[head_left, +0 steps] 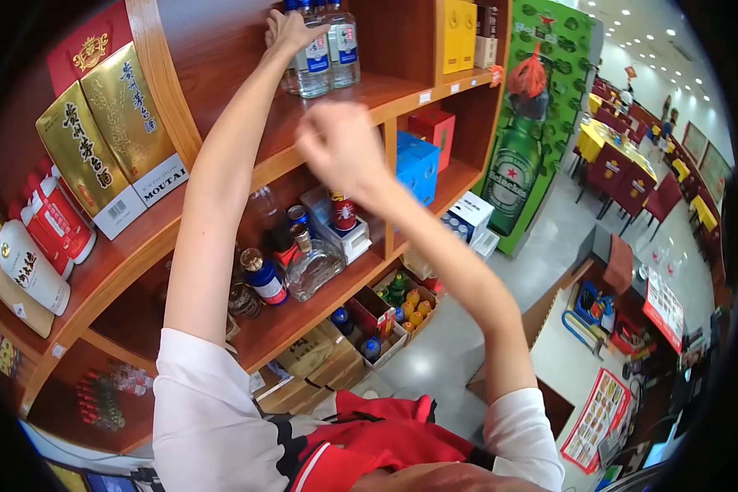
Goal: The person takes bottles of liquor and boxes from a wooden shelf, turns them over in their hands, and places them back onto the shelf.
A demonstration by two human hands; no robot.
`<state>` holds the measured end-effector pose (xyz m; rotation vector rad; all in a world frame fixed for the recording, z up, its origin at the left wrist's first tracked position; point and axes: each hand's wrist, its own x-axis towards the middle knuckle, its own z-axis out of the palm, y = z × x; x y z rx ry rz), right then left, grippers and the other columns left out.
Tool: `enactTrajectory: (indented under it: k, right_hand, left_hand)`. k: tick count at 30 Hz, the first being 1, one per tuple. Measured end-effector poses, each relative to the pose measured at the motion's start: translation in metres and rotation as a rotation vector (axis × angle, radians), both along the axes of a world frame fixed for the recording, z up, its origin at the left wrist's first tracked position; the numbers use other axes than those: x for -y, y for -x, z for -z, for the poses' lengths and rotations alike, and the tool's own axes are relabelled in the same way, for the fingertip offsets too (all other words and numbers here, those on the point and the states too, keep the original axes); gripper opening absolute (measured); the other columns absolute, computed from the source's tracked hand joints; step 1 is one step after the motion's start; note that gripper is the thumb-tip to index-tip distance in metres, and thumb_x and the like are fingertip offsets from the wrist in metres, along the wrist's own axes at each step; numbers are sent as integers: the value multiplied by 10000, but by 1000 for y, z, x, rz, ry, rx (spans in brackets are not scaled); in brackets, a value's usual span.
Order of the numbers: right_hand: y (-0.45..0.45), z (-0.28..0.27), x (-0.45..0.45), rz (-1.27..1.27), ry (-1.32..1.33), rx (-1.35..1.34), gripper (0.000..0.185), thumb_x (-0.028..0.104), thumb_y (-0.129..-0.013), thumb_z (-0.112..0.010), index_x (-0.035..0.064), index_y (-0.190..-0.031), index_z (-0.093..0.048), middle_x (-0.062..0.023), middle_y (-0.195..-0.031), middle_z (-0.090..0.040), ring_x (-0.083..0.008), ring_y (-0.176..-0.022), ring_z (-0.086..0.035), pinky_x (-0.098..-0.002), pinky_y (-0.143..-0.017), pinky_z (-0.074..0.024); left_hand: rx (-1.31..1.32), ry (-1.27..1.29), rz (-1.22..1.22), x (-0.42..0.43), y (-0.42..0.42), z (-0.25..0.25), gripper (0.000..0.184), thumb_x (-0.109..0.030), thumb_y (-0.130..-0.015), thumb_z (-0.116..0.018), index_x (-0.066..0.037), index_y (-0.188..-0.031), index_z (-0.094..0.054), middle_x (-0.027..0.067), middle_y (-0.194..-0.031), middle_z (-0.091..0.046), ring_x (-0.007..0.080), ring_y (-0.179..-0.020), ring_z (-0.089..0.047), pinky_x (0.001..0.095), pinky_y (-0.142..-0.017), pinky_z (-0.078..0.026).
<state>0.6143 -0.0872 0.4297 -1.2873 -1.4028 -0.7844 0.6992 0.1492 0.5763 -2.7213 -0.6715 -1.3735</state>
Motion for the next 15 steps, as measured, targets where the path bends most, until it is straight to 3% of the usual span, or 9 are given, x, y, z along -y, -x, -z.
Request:
enactTrajectory:
  k: [2, 4, 5, 6, 8, 9, 10, 13, 15]
  right_hand:
    - [-51, -7, 0, 87, 15, -194, 214, 197, -841, -636, -13, -819, -677, -244, -827, -696, -438, -834, -687, -530, -793, -541]
    - [-107, -14, -9, 78, 167, -353, 299, 261, -854, -660, -20, -936, -721, -250, -954, -739, -404, -932, -726, -466, -862, -570]
    - [-129, -19, -12, 65, 269, -396, 348, 284, -856, -677, -35, -987, -726, -247, -990, -749, -378, -987, -734, -442, -902, -567]
    - [-154, -18, -25, 120, 301, -310, 365, 270, -853, -690, -49, -1028, -715, -246, -999, -752, -378, -1020, -730, -441, -922, -559]
    - [-178, -22, -37, 105, 402, -285, 470, 307, -835, -754, -72, -1106, -683, -256, -1047, -746, -376, -1039, -727, -440, -932, -556]
    - [-185, -26, -45, 80, 409, -275, 470, 307, -835, -754, -72, -1106, -683, -256, -1047, -746, -376, -1039, -727, -440, -932, -556]
    - [-192, -30, -53, 28, 431, -277, 551, 350, -822, -789, -84, -1139, -665, -259, -1077, -741, -366, -1049, -725, -434, -939, -554]
    - [-201, -39, -76, -61, 461, -283, 695, 433, -796, -843, -106, -1183, -636, -259, -1111, -734, -340, -1070, -720, -422, -951, -548]
    - [-200, -39, -87, -95, 462, -309, 757, 494, -768, -874, -116, -1151, -642, -241, -1102, -737, -309, -1086, -711, -403, -955, -538]
  left_hand:
    - [92, -44, 0, -27, -22, 9, 849, -635, -743, -831, -86, -1359, -632, 318, -1413, -449, 519, -1341, -466, 589, -1048, -474]
    - [92, -46, -5, -28, -21, 12, 889, -650, -724, -834, -74, -1365, -620, 318, -1401, -449, 527, -1341, -459, 591, -1044, -474]
    - [49, -56, -57, -6, -6, 11, 879, -621, -782, -819, -11, -1373, -589, 266, -1368, -533, 430, -1322, -527, 534, -1035, -495]
    - [58, -41, -82, 1, -2, 17, 879, -621, -782, -819, -11, -1373, -589, 266, -1368, -533, 430, -1322, -527, 534, -1035, -495]
    - [145, 2, 15, 3, 2, 21, 844, -519, -833, -801, -10, -1403, -444, 413, -1393, -419, 557, -1247, -505, 546, -1046, -470]
    - [170, 24, 48, -1, 3, 21, 835, -594, -786, -808, -40, -1333, -508, 368, -1343, -532, 504, -1238, -558, 533, -1017, -498]
    - [173, 26, 21, -4, 4, 22, 835, -594, -786, -808, -40, -1333, -508, 368, -1343, -532, 504, -1238, -558, 533, -1017, -498]
    - [206, 9, 20, -6, 7, 15, 703, -590, -794, -814, -44, -1201, -637, 202, -1161, -729, 370, -1148, -674, 500, -974, -535]
    - [226, 98, 48, -2, 17, 13, 703, -594, -793, -818, -36, -1187, -657, 201, -1159, -735, 360, -1132, -688, 488, -965, -543]
